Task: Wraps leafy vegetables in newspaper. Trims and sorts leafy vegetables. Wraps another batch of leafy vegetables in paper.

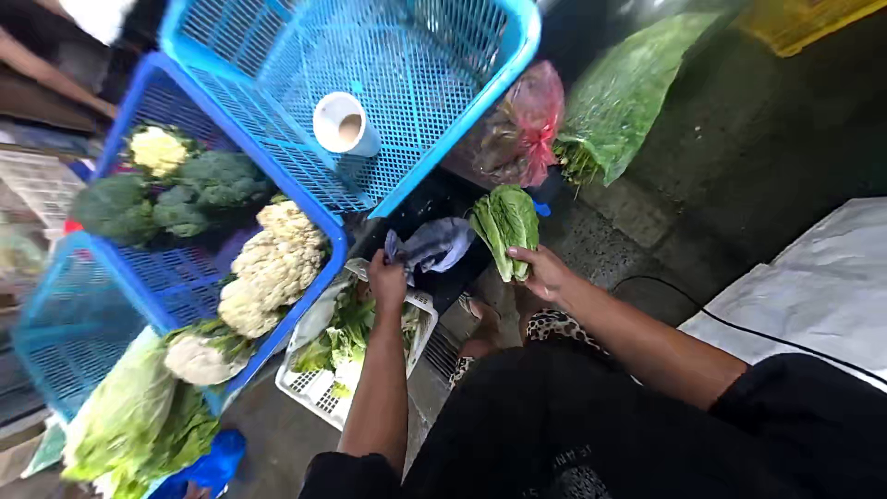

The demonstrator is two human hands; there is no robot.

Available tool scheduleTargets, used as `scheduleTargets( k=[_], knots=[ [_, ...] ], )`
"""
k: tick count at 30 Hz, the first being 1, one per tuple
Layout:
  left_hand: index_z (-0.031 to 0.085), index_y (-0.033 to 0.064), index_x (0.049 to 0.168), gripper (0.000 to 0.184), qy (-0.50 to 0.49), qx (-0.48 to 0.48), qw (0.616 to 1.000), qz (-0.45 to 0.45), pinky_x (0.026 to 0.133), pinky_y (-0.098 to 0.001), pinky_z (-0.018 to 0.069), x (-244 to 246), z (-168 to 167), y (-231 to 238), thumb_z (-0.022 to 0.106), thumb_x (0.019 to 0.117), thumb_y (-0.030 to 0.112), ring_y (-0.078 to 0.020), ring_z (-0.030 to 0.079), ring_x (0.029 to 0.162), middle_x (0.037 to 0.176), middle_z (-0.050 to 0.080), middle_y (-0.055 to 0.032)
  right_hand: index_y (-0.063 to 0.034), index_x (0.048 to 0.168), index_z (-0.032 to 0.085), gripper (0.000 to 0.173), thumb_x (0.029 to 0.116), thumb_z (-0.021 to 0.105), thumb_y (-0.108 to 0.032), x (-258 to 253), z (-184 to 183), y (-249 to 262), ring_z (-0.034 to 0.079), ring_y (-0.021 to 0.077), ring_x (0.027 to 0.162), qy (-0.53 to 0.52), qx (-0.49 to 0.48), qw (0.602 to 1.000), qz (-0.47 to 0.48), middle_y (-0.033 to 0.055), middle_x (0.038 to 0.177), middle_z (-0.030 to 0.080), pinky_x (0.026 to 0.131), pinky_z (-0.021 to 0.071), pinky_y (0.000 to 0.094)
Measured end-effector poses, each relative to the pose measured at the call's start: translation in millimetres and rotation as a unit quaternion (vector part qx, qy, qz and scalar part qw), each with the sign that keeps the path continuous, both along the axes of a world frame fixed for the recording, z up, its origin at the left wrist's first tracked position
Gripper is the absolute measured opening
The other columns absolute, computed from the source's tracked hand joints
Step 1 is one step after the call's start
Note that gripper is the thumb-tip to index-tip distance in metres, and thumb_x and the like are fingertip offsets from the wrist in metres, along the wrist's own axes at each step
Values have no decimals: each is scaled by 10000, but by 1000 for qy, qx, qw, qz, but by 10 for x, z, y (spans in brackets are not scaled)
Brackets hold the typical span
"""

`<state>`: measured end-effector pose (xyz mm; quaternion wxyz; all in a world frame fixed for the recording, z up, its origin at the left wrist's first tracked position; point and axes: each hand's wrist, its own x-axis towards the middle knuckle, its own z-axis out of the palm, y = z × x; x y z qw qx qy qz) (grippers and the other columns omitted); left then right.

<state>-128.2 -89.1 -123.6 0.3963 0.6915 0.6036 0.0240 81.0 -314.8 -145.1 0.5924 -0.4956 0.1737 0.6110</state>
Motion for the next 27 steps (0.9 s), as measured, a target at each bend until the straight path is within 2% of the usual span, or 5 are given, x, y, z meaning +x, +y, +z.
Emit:
scheduleTargets(
  k=[6,10,16,21,27],
  knots=[
    [762,48,1035,231,-188,80,977,-63,892,-378,583,-129,1377,-597,734,931,253,-154,696,947,990,726,-80,-39,1395,444,516,954,625,-235,-299,1256,-111,704,292,984,-76,146,983,-76,184,1140,676,879,609,484],
    [723,34,1011,116,-363,67,926,-73,735,-305,611,-262,2176,-873,667,976,129,-89,698,762,847,729,-19,-54,1374,474,484,966,617,-270,-317,1839,-242,706,221,997,-175,191,962,-83,130,1127,693,893,611,416],
    [694,15,1034,193,-494,55,867,22,747,-311,613,-485,2585,-1106,535,1047,122,-124,704,783,858,722,-51,-52,1350,498,459,971,640,-270,-398,2065,-385,714,196,944,-252,232,938,-55,103,1065,710,859,613,394],
    [660,35,1138,229,-505,64,856,93,851,-364,615,-609,2931,-1208,477,1088,164,-145,714,906,968,727,-62,-62,1375,503,425,1050,424,-325,-431,2115,-540,675,299,1086,-130,296,946,-28,165,1243,662,913,583,524],
    [669,75,1101,258,-547,79,824,121,796,-369,626,-447,3206,-1521,441,1097,195,-143,720,856,927,732,-50,-61,1341,515,400,1020,501,-299,-293,2202,-383,674,322,1069,-26,308,951,28,170,1198,658,914,577,579]
  ],
)
